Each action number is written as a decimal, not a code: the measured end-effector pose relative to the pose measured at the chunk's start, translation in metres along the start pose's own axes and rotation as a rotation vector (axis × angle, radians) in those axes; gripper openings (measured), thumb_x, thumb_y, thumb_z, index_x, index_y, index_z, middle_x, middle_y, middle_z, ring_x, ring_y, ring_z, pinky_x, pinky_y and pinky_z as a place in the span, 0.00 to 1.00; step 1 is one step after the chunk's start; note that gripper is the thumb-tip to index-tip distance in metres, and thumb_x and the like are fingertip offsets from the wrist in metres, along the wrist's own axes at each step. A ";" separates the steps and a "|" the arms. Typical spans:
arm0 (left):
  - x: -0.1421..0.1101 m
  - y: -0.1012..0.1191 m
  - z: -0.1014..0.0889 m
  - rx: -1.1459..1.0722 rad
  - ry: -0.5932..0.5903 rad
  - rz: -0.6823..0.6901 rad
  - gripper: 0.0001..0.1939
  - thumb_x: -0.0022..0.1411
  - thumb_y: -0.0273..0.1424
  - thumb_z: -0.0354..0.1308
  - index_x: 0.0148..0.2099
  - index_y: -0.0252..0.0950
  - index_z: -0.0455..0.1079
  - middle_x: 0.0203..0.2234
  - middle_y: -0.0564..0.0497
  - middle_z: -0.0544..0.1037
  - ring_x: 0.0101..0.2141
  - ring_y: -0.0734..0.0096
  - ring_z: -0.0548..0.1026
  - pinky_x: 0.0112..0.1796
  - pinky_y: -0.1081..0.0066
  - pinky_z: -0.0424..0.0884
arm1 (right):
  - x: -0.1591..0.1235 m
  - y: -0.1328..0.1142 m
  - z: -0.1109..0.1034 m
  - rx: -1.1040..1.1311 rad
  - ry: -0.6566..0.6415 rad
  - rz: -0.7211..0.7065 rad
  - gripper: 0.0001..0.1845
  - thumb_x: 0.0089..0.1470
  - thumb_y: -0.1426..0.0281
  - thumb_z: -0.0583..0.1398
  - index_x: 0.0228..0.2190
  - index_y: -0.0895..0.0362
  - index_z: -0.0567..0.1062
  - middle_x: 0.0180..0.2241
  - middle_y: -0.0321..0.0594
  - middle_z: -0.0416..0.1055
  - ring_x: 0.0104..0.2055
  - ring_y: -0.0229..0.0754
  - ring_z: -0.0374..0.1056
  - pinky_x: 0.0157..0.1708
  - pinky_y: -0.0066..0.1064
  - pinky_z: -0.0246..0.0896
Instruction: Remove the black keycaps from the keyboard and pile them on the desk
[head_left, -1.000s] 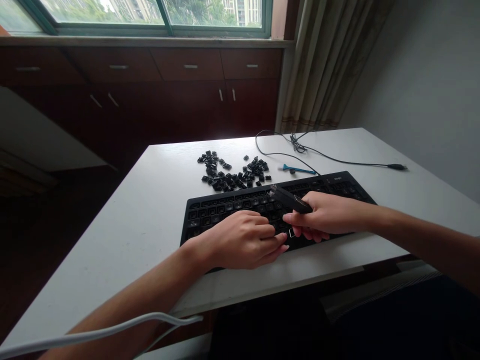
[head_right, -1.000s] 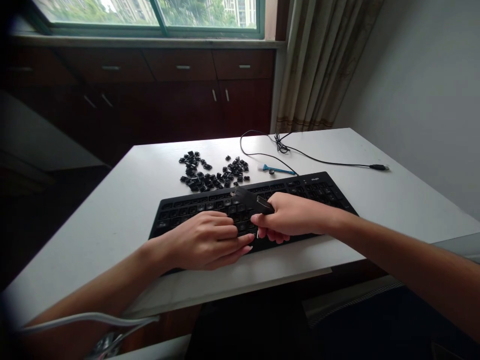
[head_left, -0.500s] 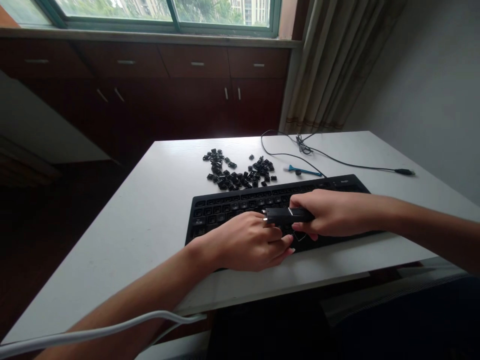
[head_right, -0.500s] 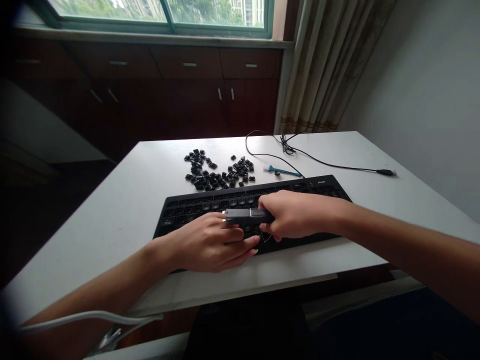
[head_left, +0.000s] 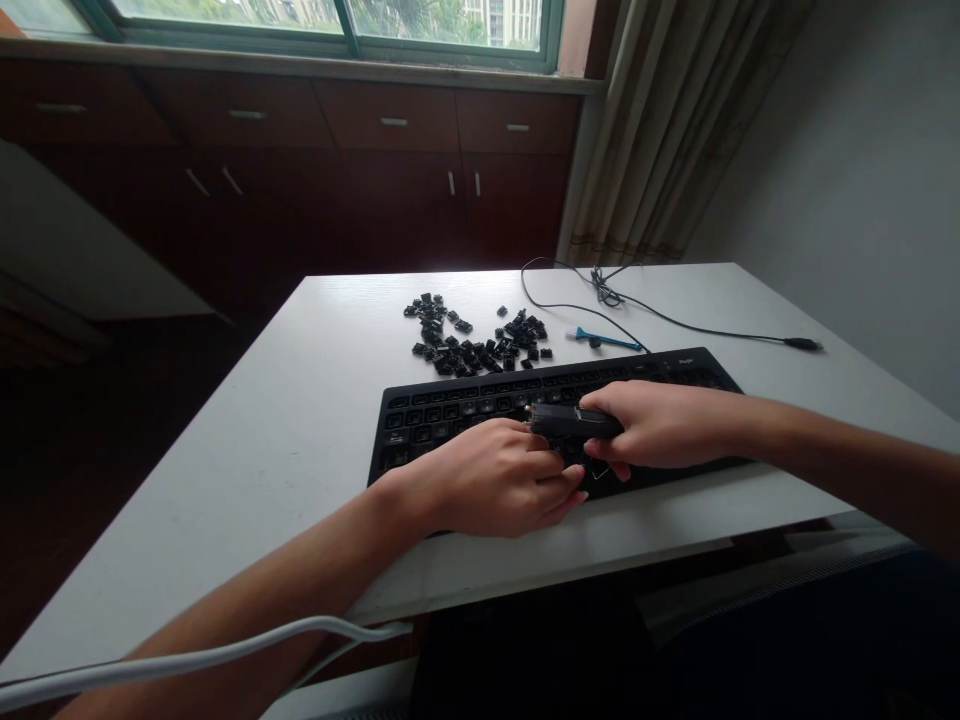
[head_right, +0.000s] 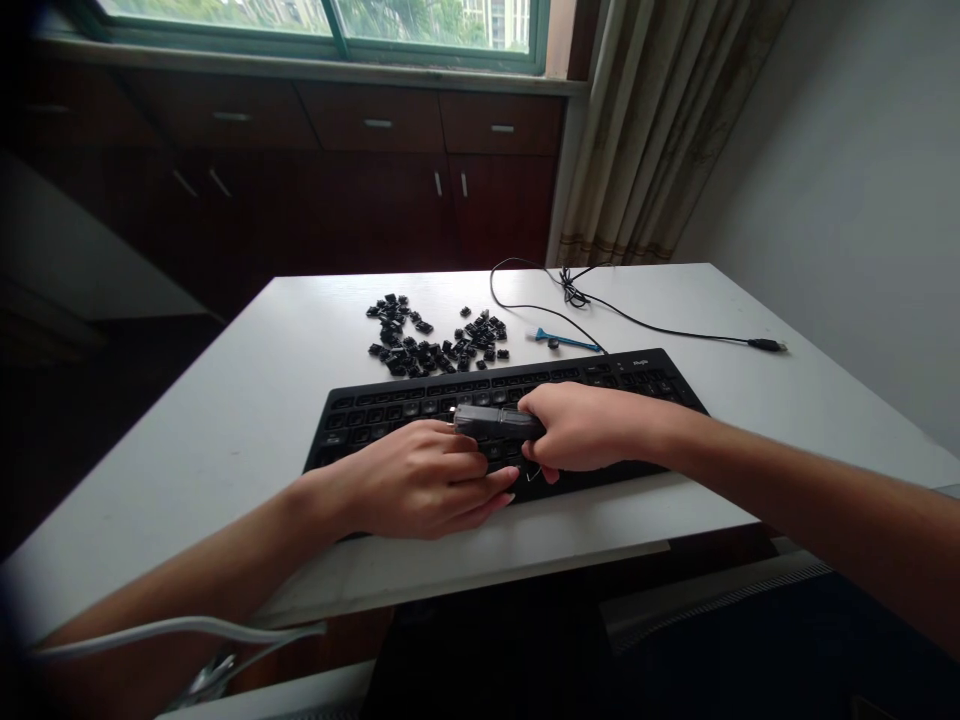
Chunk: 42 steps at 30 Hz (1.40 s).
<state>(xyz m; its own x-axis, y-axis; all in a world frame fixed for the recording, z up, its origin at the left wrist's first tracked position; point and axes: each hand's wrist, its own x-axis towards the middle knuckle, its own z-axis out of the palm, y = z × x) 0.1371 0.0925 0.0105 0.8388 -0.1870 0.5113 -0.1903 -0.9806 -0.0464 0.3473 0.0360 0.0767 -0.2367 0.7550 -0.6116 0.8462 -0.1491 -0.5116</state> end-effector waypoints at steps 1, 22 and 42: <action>0.000 0.000 0.000 0.006 -0.002 0.001 0.07 0.67 0.28 0.56 0.37 0.34 0.74 0.21 0.55 0.74 0.22 0.74 0.72 0.24 0.69 0.66 | 0.000 -0.001 0.000 -0.023 0.010 -0.015 0.03 0.53 0.69 0.60 0.31 0.55 0.72 0.28 0.37 0.78 0.30 0.43 0.72 0.25 0.30 0.55; -0.009 -0.042 -0.013 -0.211 0.230 -0.730 0.24 0.69 0.31 0.49 0.20 0.37 0.50 0.15 0.58 0.52 0.17 0.79 0.51 0.21 0.71 0.50 | 0.001 -0.016 -0.003 -0.555 0.065 -0.289 0.08 0.47 0.77 0.56 0.30 0.54 0.71 0.26 0.37 0.67 0.23 0.38 0.59 0.22 0.29 0.45; -0.014 -0.049 0.002 -0.061 -0.049 -0.695 0.22 0.70 0.37 0.48 0.23 0.35 0.61 0.18 0.53 0.69 0.20 0.75 0.61 0.24 0.71 0.53 | -0.013 0.000 -0.002 -0.039 -0.001 0.038 0.03 0.53 0.68 0.58 0.29 0.54 0.70 0.28 0.36 0.73 0.29 0.42 0.67 0.26 0.30 0.56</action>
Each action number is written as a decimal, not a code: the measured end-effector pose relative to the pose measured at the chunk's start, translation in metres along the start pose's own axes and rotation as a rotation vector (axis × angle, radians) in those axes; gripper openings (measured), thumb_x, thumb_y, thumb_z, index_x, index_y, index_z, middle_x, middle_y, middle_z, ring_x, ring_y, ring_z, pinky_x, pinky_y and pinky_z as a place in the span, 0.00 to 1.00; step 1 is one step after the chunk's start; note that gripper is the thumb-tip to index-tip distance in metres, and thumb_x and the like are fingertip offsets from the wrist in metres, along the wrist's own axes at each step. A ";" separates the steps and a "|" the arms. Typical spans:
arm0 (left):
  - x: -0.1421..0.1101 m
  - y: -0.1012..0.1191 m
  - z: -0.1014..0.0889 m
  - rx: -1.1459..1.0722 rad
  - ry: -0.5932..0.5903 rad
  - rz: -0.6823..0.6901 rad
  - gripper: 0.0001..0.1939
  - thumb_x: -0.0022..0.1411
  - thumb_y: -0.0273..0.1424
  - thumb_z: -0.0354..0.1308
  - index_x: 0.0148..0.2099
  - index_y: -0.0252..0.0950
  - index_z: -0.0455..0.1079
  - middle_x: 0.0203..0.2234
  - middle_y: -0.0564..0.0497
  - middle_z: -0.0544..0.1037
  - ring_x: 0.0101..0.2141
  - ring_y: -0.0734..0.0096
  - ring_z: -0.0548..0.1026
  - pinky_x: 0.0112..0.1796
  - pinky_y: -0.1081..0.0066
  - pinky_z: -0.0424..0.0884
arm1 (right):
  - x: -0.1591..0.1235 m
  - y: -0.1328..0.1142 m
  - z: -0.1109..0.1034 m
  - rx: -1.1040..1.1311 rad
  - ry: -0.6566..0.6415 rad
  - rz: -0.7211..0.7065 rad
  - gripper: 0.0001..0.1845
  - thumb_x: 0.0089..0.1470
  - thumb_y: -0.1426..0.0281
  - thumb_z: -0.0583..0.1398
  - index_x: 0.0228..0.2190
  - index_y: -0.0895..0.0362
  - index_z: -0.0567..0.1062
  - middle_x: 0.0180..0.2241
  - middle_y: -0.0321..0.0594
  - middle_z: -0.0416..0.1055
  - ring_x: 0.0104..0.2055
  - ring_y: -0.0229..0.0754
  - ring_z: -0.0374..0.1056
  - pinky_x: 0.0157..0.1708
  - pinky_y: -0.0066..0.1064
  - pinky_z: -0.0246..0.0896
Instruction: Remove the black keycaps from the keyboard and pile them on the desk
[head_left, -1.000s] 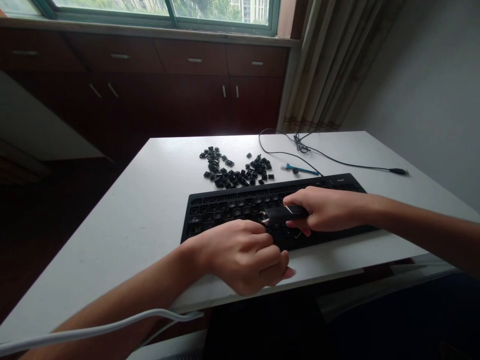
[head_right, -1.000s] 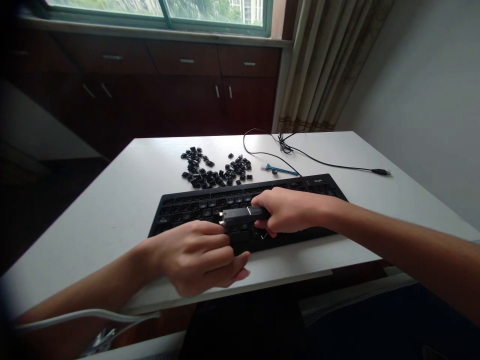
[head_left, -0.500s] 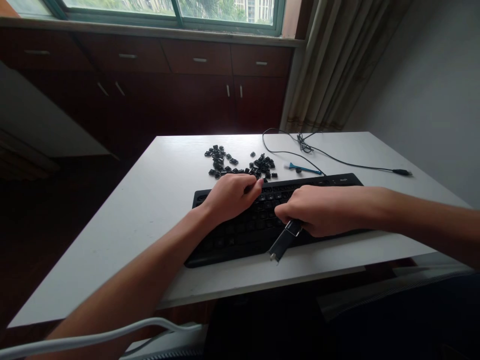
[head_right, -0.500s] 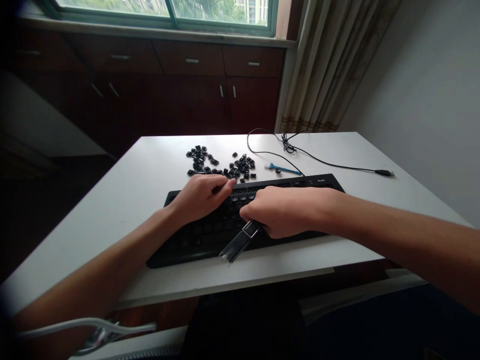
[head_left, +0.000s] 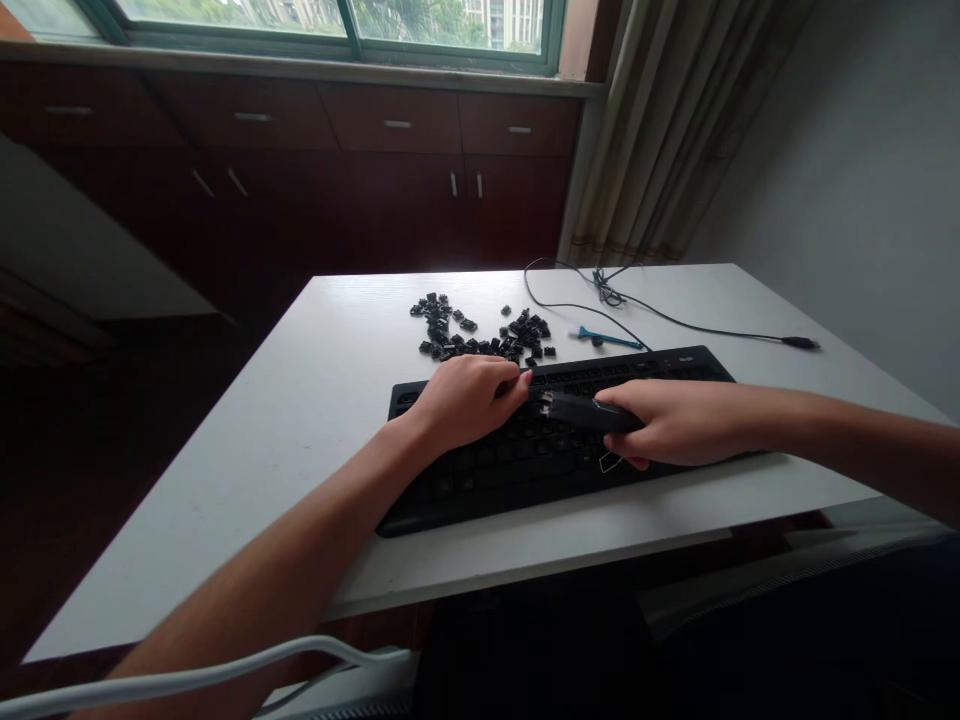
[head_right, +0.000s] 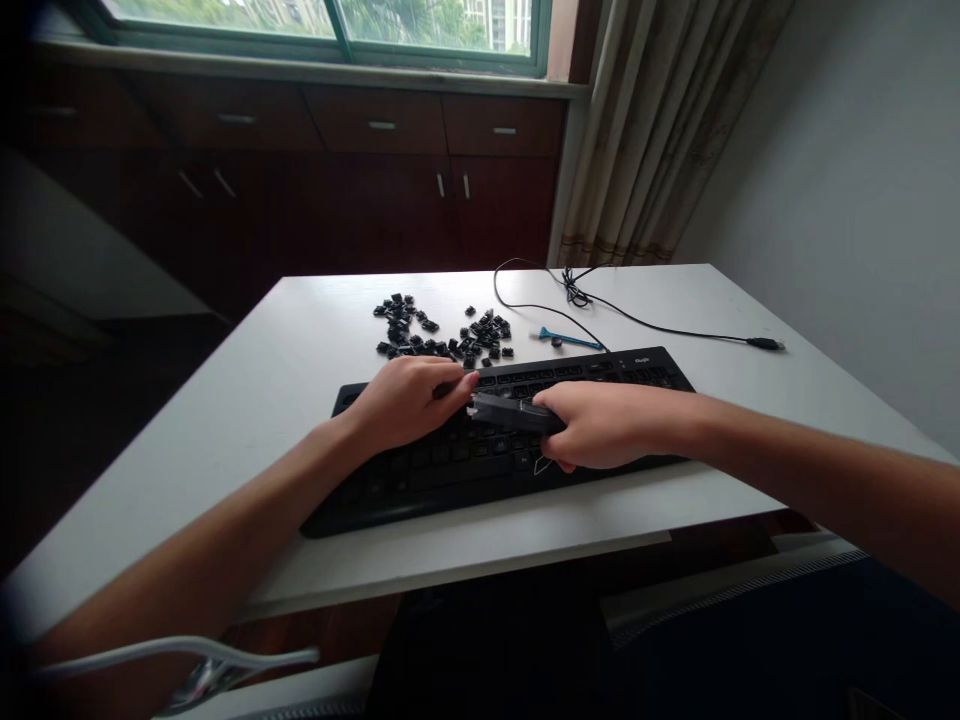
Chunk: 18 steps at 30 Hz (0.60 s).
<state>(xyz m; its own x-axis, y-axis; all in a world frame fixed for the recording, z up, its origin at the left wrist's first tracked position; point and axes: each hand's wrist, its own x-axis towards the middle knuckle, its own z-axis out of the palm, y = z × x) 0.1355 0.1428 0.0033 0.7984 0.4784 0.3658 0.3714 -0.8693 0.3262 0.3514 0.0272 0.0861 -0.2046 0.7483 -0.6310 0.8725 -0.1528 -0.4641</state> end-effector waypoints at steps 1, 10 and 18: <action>0.000 0.000 0.000 0.003 0.003 0.005 0.22 0.70 0.37 0.48 0.23 0.35 0.62 0.18 0.53 0.69 0.20 0.75 0.62 0.24 0.71 0.53 | -0.001 0.003 0.003 0.054 0.000 0.009 0.03 0.53 0.68 0.58 0.29 0.54 0.70 0.28 0.35 0.72 0.29 0.41 0.66 0.26 0.30 0.56; 0.000 -0.001 0.000 0.020 -0.011 0.015 0.22 0.71 0.37 0.48 0.24 0.35 0.63 0.19 0.54 0.70 0.21 0.76 0.63 0.24 0.72 0.55 | -0.019 0.014 0.018 0.518 -0.073 0.023 0.15 0.54 0.57 0.64 0.33 0.55 0.70 0.26 0.31 0.60 0.29 0.36 0.52 0.28 0.28 0.49; -0.005 0.025 -0.011 -0.190 0.043 0.203 0.16 0.71 0.35 0.51 0.34 0.34 0.73 0.22 0.53 0.71 0.25 0.75 0.68 0.28 0.73 0.63 | -0.014 0.019 0.034 0.916 0.109 -0.130 0.15 0.57 0.58 0.65 0.35 0.57 0.74 0.34 0.37 0.70 0.33 0.35 0.62 0.35 0.27 0.58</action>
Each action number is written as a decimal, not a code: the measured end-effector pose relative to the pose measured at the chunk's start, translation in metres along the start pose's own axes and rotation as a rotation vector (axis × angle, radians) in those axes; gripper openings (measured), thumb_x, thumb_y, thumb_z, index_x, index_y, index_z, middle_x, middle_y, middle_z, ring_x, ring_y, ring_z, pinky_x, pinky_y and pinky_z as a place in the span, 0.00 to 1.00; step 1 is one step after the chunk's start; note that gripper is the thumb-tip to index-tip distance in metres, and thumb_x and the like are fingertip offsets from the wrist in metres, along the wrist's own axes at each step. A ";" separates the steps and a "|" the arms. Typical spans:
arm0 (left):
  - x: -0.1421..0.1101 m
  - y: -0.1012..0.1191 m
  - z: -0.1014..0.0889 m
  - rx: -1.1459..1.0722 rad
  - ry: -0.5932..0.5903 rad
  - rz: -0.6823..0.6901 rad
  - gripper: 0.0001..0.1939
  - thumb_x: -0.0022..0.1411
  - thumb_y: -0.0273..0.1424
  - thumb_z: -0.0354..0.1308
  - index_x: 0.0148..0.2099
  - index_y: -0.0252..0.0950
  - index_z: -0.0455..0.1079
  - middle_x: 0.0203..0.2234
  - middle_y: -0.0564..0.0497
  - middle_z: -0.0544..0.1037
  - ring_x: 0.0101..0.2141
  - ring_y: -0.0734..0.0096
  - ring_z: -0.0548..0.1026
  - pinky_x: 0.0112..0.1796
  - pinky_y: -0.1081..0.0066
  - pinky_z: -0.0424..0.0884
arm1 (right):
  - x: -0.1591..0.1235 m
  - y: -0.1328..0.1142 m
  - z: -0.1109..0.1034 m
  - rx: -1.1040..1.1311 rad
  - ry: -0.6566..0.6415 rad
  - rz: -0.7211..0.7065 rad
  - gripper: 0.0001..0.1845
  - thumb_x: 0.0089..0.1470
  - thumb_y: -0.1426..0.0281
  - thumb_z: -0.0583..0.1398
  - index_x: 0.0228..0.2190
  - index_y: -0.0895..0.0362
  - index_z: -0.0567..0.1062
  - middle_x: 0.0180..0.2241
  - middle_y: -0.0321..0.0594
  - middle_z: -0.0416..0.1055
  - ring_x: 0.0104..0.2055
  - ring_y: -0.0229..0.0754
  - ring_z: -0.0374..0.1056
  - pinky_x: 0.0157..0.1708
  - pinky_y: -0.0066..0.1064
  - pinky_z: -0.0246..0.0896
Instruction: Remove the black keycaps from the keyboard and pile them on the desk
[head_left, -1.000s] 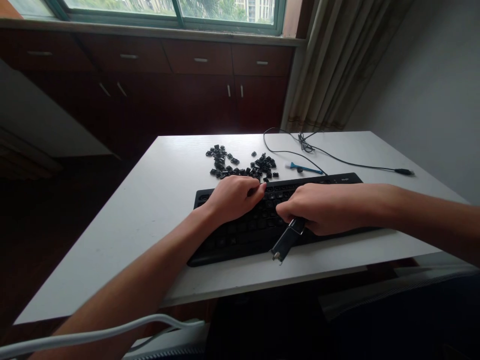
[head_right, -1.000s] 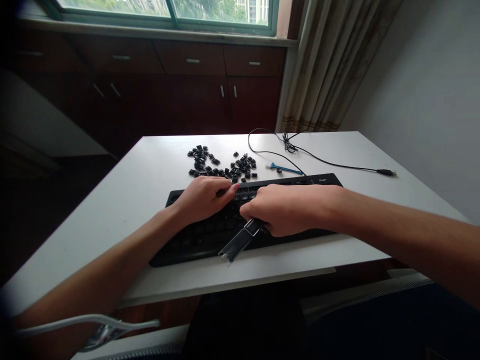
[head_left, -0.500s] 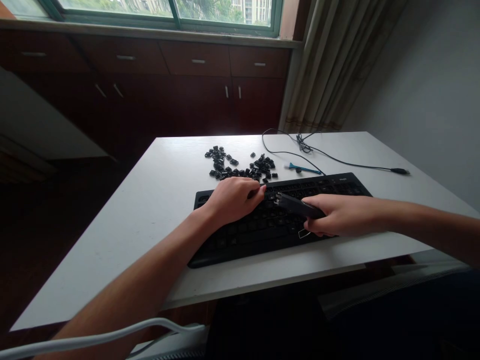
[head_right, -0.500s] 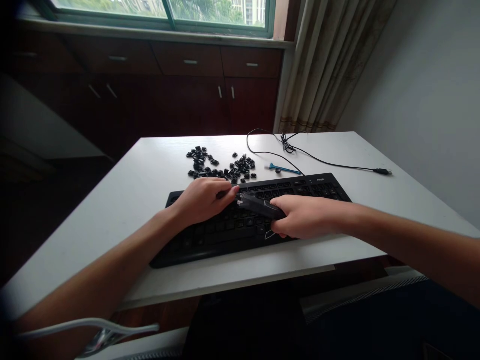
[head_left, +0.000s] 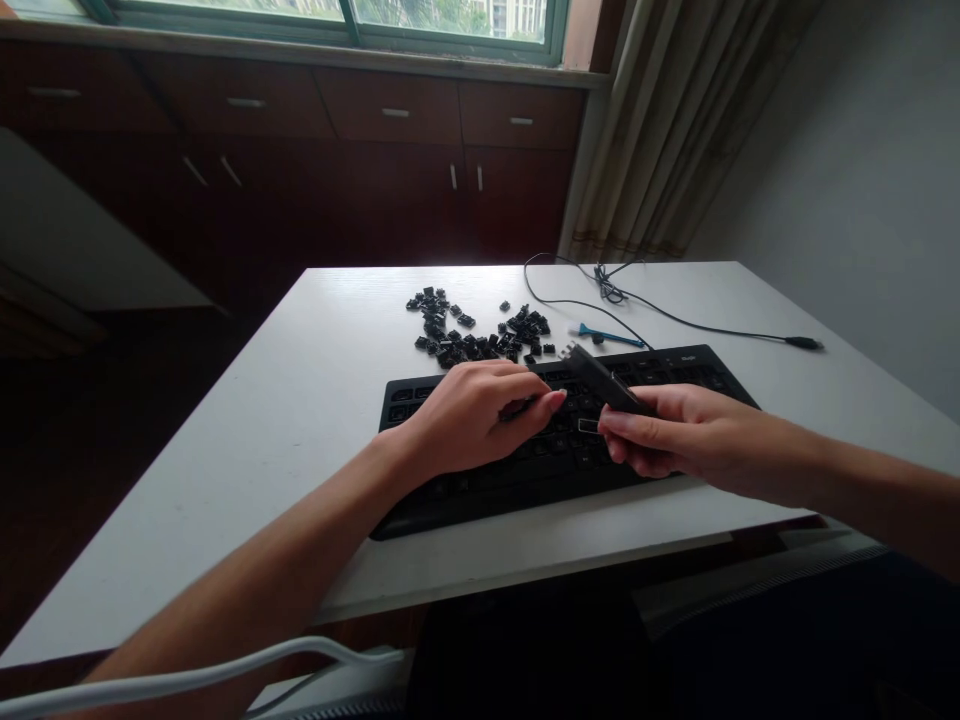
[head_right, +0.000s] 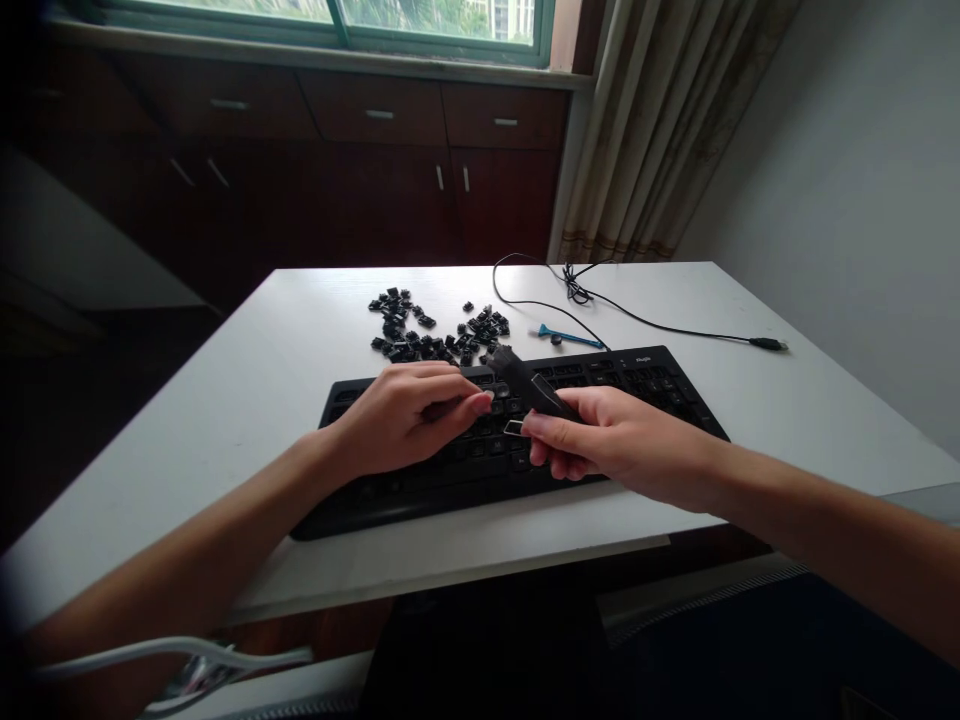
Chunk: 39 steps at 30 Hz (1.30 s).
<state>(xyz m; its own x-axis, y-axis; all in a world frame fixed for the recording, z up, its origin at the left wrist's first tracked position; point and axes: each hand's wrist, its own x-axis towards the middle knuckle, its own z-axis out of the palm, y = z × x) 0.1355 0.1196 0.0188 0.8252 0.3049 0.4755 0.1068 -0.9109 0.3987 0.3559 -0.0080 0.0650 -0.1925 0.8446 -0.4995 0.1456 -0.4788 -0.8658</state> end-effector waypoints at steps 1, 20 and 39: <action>0.000 0.005 0.000 -0.043 -0.010 0.007 0.14 0.71 0.34 0.51 0.37 0.34 0.75 0.23 0.53 0.72 0.25 0.76 0.69 0.28 0.74 0.63 | 0.001 0.004 0.002 0.039 0.011 -0.023 0.14 0.57 0.58 0.64 0.36 0.57 0.74 0.35 0.37 0.71 0.33 0.35 0.62 0.35 0.27 0.59; -0.004 0.017 0.007 0.402 0.058 0.365 0.11 0.68 0.34 0.58 0.32 0.37 0.72 0.19 0.57 0.68 0.22 0.73 0.63 0.26 0.68 0.59 | 0.012 0.030 0.036 0.439 0.331 -0.432 0.08 0.59 0.62 0.64 0.35 0.53 0.78 0.40 0.36 0.70 0.38 0.35 0.62 0.41 0.26 0.60; -0.005 0.024 0.015 0.189 -0.062 0.353 0.17 0.70 0.37 0.54 0.29 0.37 0.73 0.19 0.55 0.69 0.21 0.73 0.64 0.25 0.67 0.59 | 0.028 0.020 0.061 0.778 0.399 -0.693 0.25 0.64 0.57 0.54 0.19 0.54 0.59 0.08 0.26 0.48 0.07 0.31 0.42 0.11 0.27 0.37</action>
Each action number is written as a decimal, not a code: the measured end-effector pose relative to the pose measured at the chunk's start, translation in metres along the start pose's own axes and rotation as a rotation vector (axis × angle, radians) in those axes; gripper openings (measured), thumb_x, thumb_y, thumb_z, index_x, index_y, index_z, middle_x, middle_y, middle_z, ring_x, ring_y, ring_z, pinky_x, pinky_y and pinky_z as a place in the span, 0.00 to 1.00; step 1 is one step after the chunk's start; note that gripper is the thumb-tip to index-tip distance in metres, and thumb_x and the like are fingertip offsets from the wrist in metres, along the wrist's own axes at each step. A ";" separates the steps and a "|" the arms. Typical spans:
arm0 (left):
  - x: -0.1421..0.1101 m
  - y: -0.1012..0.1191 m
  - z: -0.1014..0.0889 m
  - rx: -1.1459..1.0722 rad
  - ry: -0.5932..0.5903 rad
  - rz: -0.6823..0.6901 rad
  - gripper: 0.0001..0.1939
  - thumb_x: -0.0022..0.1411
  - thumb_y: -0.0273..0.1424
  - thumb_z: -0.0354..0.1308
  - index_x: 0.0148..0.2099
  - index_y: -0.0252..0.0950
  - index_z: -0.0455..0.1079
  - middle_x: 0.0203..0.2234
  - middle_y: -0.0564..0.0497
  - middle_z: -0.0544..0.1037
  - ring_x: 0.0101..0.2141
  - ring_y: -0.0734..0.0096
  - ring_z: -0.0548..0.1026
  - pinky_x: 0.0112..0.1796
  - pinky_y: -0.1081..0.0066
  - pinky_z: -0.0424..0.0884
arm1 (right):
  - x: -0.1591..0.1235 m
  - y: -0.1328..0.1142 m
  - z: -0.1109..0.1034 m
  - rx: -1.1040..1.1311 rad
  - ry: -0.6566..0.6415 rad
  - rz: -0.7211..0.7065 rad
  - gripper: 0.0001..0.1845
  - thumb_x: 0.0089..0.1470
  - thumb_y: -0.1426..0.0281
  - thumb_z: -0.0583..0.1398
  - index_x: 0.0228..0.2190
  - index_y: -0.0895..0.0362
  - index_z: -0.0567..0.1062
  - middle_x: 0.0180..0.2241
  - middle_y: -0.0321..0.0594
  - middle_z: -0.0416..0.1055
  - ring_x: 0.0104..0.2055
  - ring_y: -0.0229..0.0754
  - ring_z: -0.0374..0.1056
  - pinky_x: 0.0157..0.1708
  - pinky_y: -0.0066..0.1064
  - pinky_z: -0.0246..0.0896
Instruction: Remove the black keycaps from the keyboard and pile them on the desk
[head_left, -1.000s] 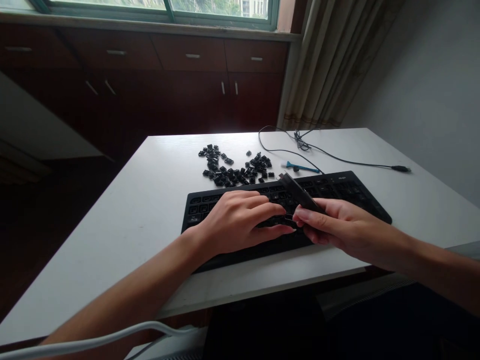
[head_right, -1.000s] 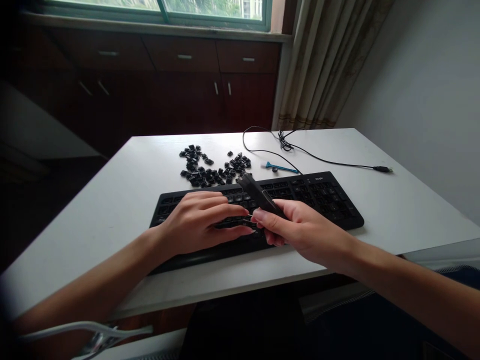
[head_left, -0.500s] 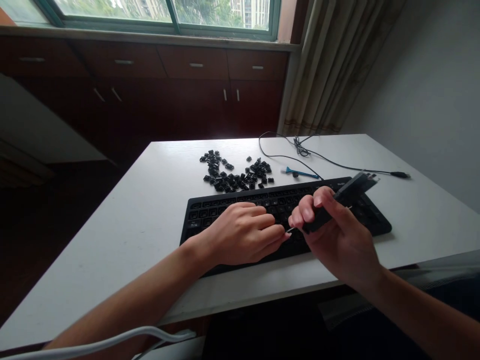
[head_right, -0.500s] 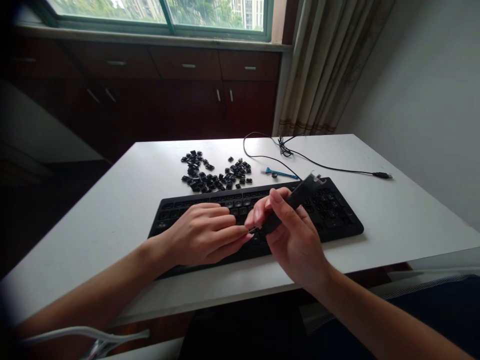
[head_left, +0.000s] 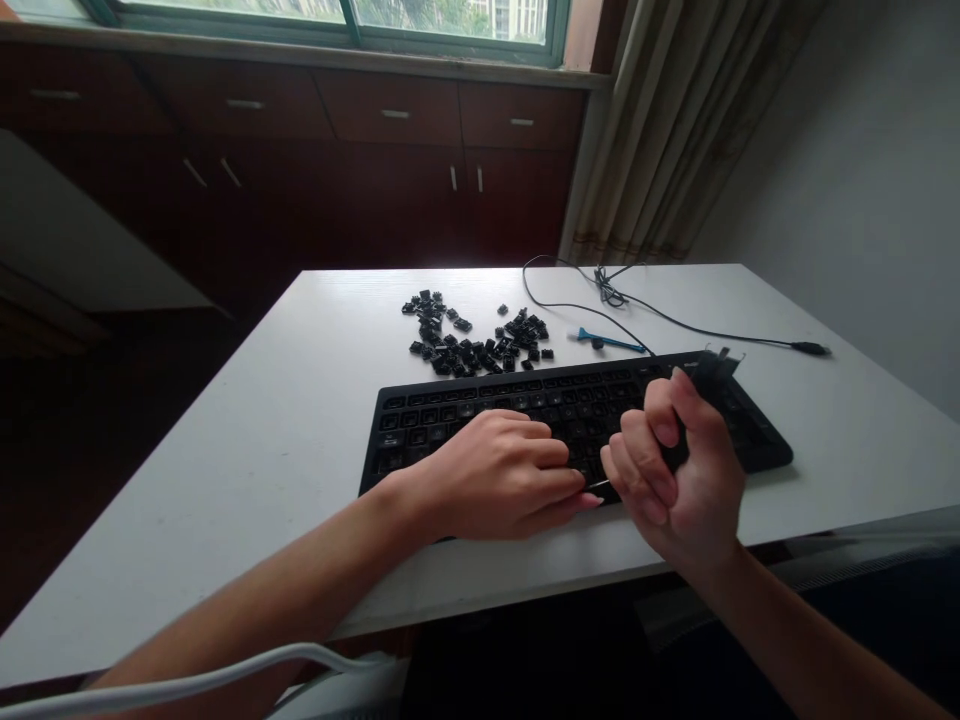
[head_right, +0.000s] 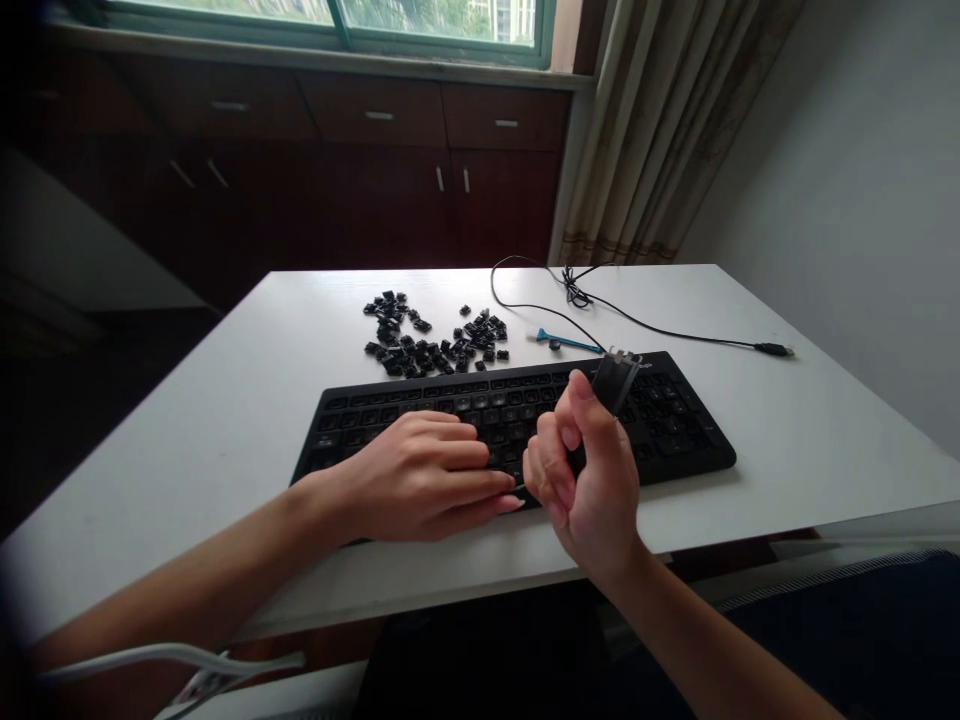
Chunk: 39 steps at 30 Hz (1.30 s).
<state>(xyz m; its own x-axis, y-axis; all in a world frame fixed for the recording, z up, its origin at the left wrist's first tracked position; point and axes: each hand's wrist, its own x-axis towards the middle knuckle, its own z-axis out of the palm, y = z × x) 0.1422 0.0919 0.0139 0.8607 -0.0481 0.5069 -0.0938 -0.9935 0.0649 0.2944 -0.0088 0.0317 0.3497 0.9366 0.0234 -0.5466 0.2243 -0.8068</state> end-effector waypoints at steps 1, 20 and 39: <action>-0.001 -0.002 -0.001 -0.047 -0.011 -0.018 0.16 0.70 0.38 0.54 0.32 0.37 0.75 0.19 0.55 0.70 0.22 0.73 0.65 0.26 0.67 0.61 | 0.000 -0.001 0.001 0.004 0.032 0.004 0.25 0.64 0.58 0.55 0.18 0.54 0.59 0.08 0.25 0.48 0.07 0.30 0.41 0.10 0.27 0.37; -0.012 -0.024 -0.003 0.038 -0.065 -0.153 0.16 0.71 0.34 0.49 0.34 0.37 0.75 0.23 0.55 0.77 0.25 0.73 0.74 0.29 0.69 0.65 | -0.002 0.009 0.006 -0.278 -0.034 -0.072 0.24 0.62 0.56 0.60 0.19 0.53 0.61 0.09 0.26 0.51 0.10 0.30 0.43 0.13 0.30 0.35; -0.014 -0.024 0.000 0.022 -0.075 -0.170 0.17 0.72 0.34 0.48 0.34 0.36 0.74 0.25 0.52 0.78 0.27 0.70 0.76 0.29 0.69 0.64 | 0.003 -0.004 -0.010 -0.276 -0.362 0.229 0.25 0.60 0.58 0.55 0.17 0.54 0.56 0.12 0.30 0.47 0.16 0.34 0.43 0.21 0.34 0.42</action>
<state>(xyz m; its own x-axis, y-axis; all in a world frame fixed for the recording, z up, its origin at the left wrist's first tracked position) 0.1322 0.1165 0.0056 0.8981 0.1138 0.4248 0.0662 -0.9899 0.1253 0.3052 -0.0096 0.0289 -0.0687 0.9976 -0.0086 -0.3400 -0.0316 -0.9399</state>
